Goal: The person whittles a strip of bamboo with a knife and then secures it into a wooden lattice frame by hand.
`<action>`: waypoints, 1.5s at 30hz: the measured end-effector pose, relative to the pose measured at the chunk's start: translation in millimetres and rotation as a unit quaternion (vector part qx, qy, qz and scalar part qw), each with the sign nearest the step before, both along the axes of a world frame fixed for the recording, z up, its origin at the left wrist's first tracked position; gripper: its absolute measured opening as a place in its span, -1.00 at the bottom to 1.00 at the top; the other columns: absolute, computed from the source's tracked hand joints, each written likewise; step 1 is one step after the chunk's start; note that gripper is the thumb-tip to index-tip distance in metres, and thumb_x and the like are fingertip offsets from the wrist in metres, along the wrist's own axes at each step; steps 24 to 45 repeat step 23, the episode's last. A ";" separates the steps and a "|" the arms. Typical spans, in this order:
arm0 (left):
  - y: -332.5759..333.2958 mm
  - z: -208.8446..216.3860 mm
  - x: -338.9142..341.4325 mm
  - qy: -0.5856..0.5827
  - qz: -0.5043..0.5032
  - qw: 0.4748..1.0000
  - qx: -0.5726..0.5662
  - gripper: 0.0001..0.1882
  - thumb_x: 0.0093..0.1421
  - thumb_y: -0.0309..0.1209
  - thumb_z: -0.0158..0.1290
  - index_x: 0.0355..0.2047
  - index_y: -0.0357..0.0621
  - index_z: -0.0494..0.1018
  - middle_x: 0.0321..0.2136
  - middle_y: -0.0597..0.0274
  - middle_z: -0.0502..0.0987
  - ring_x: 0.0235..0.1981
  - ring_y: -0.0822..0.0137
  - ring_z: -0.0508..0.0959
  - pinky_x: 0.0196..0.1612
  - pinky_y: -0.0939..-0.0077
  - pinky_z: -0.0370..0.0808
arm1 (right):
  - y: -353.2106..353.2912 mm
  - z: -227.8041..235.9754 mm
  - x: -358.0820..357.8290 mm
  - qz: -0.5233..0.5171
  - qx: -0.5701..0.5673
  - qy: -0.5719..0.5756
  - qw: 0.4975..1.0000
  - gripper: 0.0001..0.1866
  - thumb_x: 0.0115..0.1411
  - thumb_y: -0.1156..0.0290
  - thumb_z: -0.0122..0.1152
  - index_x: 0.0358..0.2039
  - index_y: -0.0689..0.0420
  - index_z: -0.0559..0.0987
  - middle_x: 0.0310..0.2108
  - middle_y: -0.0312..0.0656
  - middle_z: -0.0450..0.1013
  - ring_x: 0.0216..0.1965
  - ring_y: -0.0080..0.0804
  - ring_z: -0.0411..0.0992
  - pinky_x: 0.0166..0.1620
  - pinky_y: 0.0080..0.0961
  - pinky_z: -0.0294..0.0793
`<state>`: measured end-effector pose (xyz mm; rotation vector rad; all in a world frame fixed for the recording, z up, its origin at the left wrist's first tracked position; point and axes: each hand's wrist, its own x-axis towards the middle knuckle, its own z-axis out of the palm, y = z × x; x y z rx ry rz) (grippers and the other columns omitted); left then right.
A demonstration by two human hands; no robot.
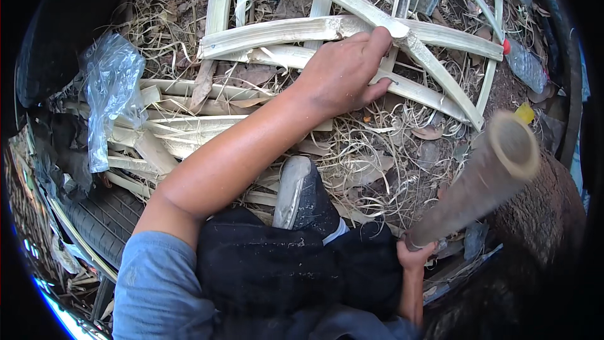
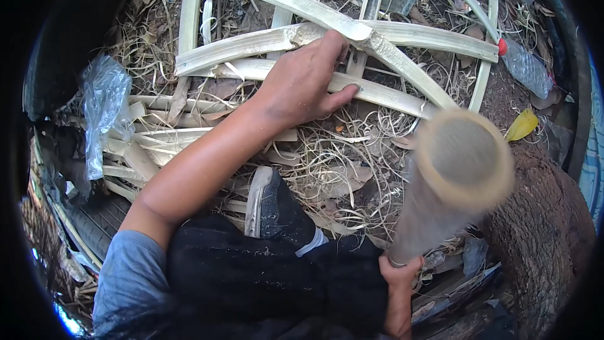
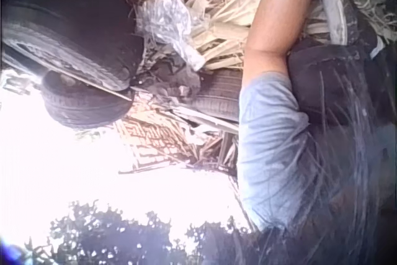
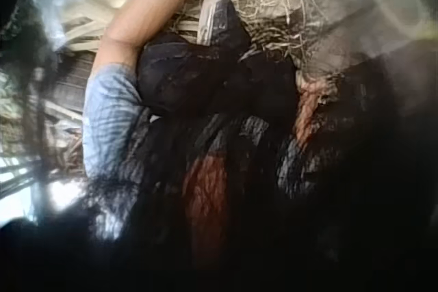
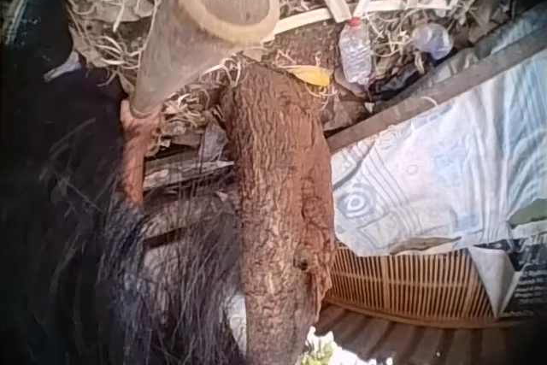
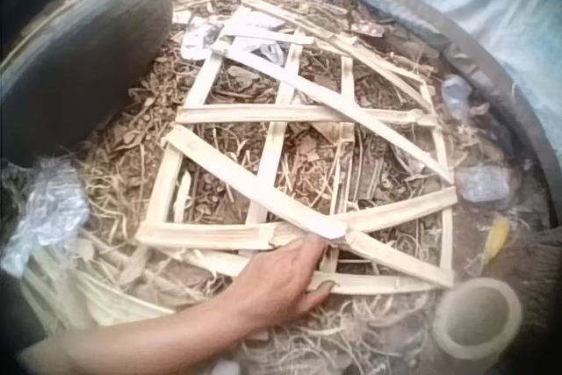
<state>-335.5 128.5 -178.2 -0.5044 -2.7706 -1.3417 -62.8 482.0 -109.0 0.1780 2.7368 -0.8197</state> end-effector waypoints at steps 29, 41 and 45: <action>-0.6 -5.6 -0.1 -0.006 -0.003 1.000 0.006 -0.45 0.03 -0.28 0.23 -0.10 -0.25 0.19 -0.30 -0.08 0.49 -0.27 -0.09 0.56 -0.29 0.15 0.51 | -36.8 11.1 -32.8 -0.052 0.045 -0.046 0.997 -0.56 -0.27 0.47 0.27 -0.26 0.26 0.49 -0.47 -0.08 0.52 -0.39 -0.16 0.58 -0.27 -0.34 0.52; -0.6 -5.6 -0.1 -0.006 -0.003 1.000 0.006 -0.45 0.03 -0.28 0.23 -0.10 -0.25 0.19 -0.30 -0.08 0.49 -0.27 -0.09 0.56 -0.29 0.15 0.51 | -36.8 11.1 -32.8 -0.052 0.045 -0.046 0.997 -0.56 -0.27 0.47 0.27 -0.26 0.26 0.49 -0.47 -0.08 0.52 -0.39 -0.16 0.58 -0.27 -0.34 0.52; -0.6 -5.6 -0.1 -0.006 -0.003 1.000 0.006 -0.45 0.03 -0.28 0.23 -0.10 -0.25 0.19 -0.30 -0.08 0.49 -0.27 -0.09 0.56 -0.29 0.15 0.51 | -36.8 11.1 -32.8 -0.052 0.045 -0.046 0.997 -0.56 -0.27 0.47 0.27 -0.26 0.26 0.49 -0.47 -0.08 0.52 -0.39 -0.16 0.58 -0.27 -0.34 0.52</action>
